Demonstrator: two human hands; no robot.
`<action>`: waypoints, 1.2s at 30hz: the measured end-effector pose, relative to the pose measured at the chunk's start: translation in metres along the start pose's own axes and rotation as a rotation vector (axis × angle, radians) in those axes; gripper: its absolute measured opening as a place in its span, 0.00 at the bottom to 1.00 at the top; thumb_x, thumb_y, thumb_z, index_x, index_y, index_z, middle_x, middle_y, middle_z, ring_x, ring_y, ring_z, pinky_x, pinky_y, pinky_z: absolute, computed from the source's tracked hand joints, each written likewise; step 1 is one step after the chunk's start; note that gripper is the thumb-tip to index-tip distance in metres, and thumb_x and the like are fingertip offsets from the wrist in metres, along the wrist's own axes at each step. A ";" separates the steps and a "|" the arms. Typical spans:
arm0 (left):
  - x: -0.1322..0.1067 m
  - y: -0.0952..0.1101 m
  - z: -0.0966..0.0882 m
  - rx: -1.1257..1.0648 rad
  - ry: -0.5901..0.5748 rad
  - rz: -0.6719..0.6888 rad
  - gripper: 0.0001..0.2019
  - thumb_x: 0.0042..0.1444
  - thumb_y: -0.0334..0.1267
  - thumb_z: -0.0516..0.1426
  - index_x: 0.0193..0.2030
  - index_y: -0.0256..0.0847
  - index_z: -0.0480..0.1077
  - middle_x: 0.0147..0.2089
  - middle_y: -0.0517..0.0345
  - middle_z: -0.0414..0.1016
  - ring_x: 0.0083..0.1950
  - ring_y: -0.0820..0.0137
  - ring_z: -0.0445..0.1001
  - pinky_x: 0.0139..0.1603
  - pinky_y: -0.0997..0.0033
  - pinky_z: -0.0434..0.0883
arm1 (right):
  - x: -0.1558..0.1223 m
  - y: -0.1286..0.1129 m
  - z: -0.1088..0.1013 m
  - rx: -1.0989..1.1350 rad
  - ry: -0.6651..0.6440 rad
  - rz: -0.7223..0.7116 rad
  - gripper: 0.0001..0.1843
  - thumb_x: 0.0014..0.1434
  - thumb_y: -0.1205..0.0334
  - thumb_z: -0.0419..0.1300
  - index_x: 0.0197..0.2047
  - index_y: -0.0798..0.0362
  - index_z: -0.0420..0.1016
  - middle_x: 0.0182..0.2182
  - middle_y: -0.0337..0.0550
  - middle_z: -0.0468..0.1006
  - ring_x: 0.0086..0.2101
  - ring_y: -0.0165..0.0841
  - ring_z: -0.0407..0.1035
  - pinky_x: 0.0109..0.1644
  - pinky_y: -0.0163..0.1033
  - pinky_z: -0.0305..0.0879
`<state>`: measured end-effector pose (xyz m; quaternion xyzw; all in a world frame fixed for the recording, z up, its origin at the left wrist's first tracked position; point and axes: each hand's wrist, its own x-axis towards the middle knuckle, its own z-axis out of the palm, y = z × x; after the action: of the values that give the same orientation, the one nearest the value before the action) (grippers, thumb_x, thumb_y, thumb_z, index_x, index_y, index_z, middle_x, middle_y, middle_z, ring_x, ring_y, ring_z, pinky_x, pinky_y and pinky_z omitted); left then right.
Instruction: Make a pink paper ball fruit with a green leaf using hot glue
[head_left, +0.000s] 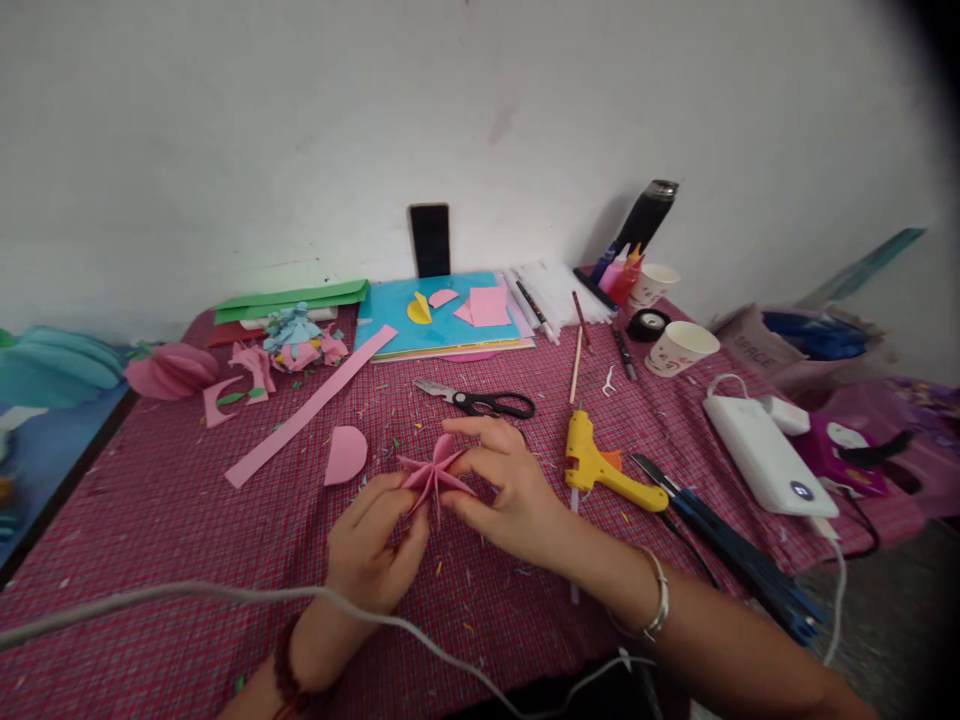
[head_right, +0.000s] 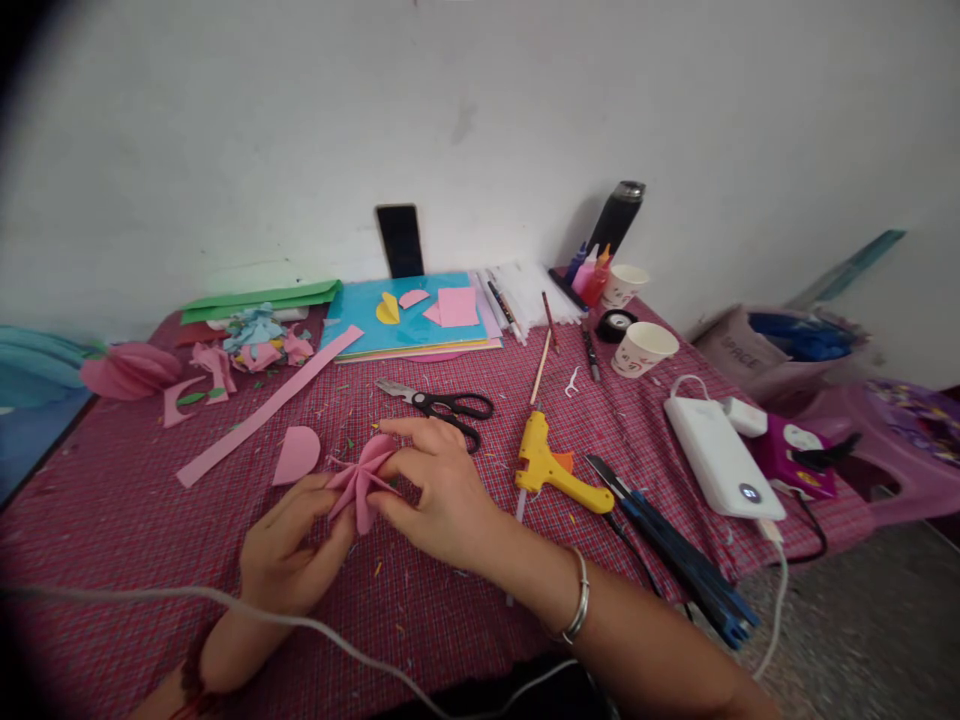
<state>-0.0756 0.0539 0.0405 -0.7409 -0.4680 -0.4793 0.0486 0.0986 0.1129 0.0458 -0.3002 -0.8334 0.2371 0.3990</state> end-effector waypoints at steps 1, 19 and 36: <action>0.000 0.000 0.000 -0.011 -0.002 0.002 0.08 0.53 0.24 0.56 0.35 0.41 0.71 0.33 0.55 0.79 0.36 0.69 0.79 0.37 0.73 0.77 | 0.000 -0.001 0.000 0.001 -0.006 0.007 0.05 0.55 0.65 0.66 0.36 0.49 0.75 0.53 0.46 0.75 0.56 0.40 0.66 0.57 0.51 0.59; -0.007 -0.012 -0.007 0.144 0.029 0.103 0.13 0.53 0.24 0.60 0.42 0.43 0.74 0.42 0.55 0.78 0.45 0.65 0.75 0.54 0.55 0.72 | -0.006 -0.004 0.003 -0.086 -0.004 -0.076 0.11 0.59 0.67 0.60 0.44 0.47 0.77 0.59 0.49 0.69 0.58 0.41 0.64 0.59 0.55 0.58; -0.014 -0.015 -0.021 0.307 0.258 0.272 0.17 0.43 0.20 0.65 0.32 0.46 0.69 0.46 0.58 0.67 0.54 0.63 0.67 0.58 0.51 0.70 | 0.000 -0.009 -0.008 0.370 0.171 -0.019 0.12 0.60 0.72 0.53 0.43 0.49 0.72 0.45 0.46 0.76 0.47 0.36 0.70 0.52 0.47 0.66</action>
<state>-0.1023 0.0425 0.0357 -0.7137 -0.4214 -0.4820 0.2840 0.1021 0.1083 0.0559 -0.2329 -0.7414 0.3563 0.5188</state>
